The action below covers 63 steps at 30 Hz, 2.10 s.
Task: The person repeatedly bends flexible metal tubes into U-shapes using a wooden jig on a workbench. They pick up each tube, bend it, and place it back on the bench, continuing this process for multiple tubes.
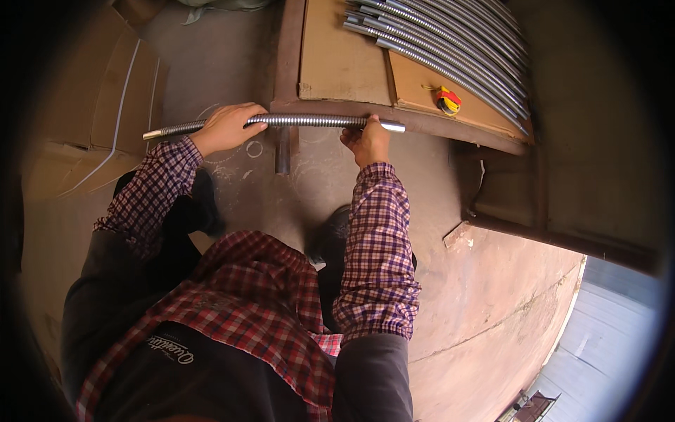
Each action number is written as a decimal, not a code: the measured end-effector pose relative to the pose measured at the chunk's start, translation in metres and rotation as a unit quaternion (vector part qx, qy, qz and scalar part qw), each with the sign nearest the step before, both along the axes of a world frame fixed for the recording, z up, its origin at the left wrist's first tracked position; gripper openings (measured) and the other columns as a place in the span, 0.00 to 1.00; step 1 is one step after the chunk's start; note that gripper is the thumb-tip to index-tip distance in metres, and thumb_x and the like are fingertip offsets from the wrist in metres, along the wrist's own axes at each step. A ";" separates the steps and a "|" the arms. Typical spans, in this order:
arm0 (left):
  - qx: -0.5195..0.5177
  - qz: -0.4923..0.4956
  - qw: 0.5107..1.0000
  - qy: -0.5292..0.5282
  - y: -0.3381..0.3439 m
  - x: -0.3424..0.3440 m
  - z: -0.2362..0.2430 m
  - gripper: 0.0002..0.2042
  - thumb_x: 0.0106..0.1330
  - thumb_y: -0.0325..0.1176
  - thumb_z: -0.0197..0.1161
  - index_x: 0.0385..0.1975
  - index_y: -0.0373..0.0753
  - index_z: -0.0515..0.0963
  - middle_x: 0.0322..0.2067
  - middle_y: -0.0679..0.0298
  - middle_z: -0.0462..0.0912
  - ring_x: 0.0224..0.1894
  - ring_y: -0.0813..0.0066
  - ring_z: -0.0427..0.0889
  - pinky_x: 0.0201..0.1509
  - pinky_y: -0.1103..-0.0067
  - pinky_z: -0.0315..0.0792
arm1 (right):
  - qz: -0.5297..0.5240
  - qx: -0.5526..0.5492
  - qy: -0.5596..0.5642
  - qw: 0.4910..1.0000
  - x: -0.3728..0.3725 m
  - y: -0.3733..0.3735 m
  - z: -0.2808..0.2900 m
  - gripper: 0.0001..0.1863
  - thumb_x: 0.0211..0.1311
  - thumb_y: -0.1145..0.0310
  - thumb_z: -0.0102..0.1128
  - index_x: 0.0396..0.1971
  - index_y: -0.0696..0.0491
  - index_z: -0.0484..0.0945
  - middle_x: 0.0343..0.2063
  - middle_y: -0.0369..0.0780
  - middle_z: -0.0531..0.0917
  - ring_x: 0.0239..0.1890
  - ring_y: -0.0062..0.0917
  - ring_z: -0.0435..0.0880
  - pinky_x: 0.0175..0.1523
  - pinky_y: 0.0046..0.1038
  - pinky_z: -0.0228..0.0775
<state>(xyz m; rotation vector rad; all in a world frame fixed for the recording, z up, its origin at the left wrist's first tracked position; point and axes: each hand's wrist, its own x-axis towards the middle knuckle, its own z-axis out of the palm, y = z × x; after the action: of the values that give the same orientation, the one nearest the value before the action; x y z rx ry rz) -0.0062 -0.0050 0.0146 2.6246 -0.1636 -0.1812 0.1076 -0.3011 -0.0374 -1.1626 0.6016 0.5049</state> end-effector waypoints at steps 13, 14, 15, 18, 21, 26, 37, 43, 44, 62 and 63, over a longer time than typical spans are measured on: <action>0.023 0.028 0.999 -0.029 -0.004 -0.002 0.001 0.16 0.66 0.49 0.62 0.42 0.43 0.83 0.38 0.57 0.86 0.43 0.54 0.84 0.51 0.63 0.76 | 0.006 -0.046 -0.038 0.998 -0.004 0.006 0.014 0.19 0.81 0.53 0.39 0.45 0.55 0.70 0.30 0.44 0.78 0.29 0.35 0.80 0.36 0.41 0.78; 0.023 0.042 0.999 -0.020 -0.003 -0.003 0.004 0.16 0.66 0.48 0.62 0.41 0.43 0.83 0.36 0.58 0.86 0.42 0.54 0.84 0.50 0.63 0.76 | 0.014 -0.081 -0.055 0.995 -0.007 0.009 0.021 0.19 0.80 0.53 0.40 0.44 0.55 0.70 0.29 0.43 0.78 0.28 0.34 0.80 0.36 0.40 0.78; 0.024 0.057 0.998 -0.013 -0.001 -0.003 0.013 0.16 0.66 0.48 0.62 0.41 0.43 0.83 0.35 0.58 0.86 0.41 0.55 0.84 0.48 0.63 0.75 | 0.024 -0.115 -0.076 0.990 -0.010 0.017 0.035 0.19 0.80 0.53 0.41 0.43 0.55 0.70 0.27 0.42 0.78 0.28 0.34 0.80 0.37 0.40 0.78; 0.015 0.092 0.996 -0.014 0.017 -0.008 0.032 0.16 0.65 0.48 0.61 0.40 0.43 0.83 0.31 0.57 0.85 0.38 0.55 0.84 0.45 0.63 0.75 | 0.013 -0.133 -0.188 0.973 -0.019 0.039 0.071 0.22 0.78 0.50 0.45 0.43 0.57 0.71 0.23 0.40 0.78 0.25 0.30 0.81 0.32 0.34 0.79; 0.019 0.114 0.993 -0.032 0.057 -0.022 0.046 0.16 0.64 0.48 0.61 0.40 0.42 0.83 0.29 0.56 0.84 0.37 0.55 0.83 0.42 0.63 0.74 | 0.084 -0.134 -0.263 0.952 -0.028 0.054 0.092 0.29 0.78 0.43 0.43 0.50 0.59 0.69 0.27 0.44 0.83 0.26 0.29 0.83 0.31 0.31 0.78; 0.039 0.118 0.991 -0.041 0.177 -0.073 0.050 0.16 0.63 0.46 0.62 0.39 0.39 0.83 0.29 0.55 0.83 0.33 0.56 0.81 0.39 0.66 0.72 | 0.042 -0.122 -0.297 0.946 -0.022 0.061 0.104 0.34 0.78 0.41 0.38 0.57 0.61 0.66 0.33 0.49 0.84 0.27 0.31 0.84 0.33 0.31 0.78; 0.105 0.106 0.987 0.059 0.188 -0.095 0.042 0.18 0.61 0.47 0.61 0.38 0.40 0.86 0.31 0.53 0.86 0.36 0.53 0.84 0.41 0.63 0.75 | -0.024 -0.081 -0.268 0.960 -0.016 0.060 0.107 0.29 0.80 0.47 0.35 0.56 0.62 0.66 0.32 0.47 0.83 0.26 0.30 0.83 0.32 0.31 0.77; 0.097 0.062 0.993 0.014 0.093 -0.049 0.008 0.15 0.63 0.48 0.61 0.39 0.43 0.83 0.30 0.57 0.85 0.35 0.54 0.84 0.41 0.62 0.75 | -0.001 -0.089 -0.271 0.959 -0.019 0.072 0.107 0.29 0.80 0.48 0.35 0.55 0.62 0.68 0.31 0.47 0.84 0.26 0.29 0.82 0.32 0.32 0.77; 0.102 0.053 0.993 0.028 0.074 -0.043 0.005 0.15 0.66 0.48 0.59 0.40 0.44 0.83 0.31 0.58 0.85 0.37 0.54 0.84 0.42 0.62 0.75 | 0.003 -0.093 -0.271 0.958 -0.019 0.073 0.108 0.29 0.80 0.48 0.36 0.54 0.62 0.68 0.31 0.46 0.84 0.26 0.29 0.82 0.32 0.32 0.77; 0.064 0.025 0.995 0.066 0.004 0.014 0.006 0.17 0.66 0.49 0.59 0.37 0.40 0.82 0.34 0.52 0.86 0.40 0.48 0.84 0.47 0.58 0.75 | 0.139 -0.143 -0.294 0.935 -0.023 0.094 0.106 0.28 0.79 0.48 0.42 0.51 0.61 0.74 0.29 0.44 0.85 0.25 0.25 0.83 0.31 0.28 0.76; 0.065 0.027 0.995 0.076 0.002 0.014 0.010 0.17 0.66 0.49 0.59 0.38 0.40 0.82 0.34 0.51 0.86 0.40 0.48 0.84 0.47 0.58 0.75 | 0.150 -0.148 -0.297 0.931 -0.021 0.096 0.105 0.27 0.79 0.48 0.43 0.50 0.60 0.75 0.29 0.44 0.85 0.25 0.24 0.83 0.31 0.27 0.76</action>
<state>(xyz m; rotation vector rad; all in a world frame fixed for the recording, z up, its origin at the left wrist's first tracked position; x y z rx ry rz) 0.0083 -0.0031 0.0245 2.7281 -0.0304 -0.3828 0.0865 -0.2051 0.0676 -1.6204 -0.0332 0.2931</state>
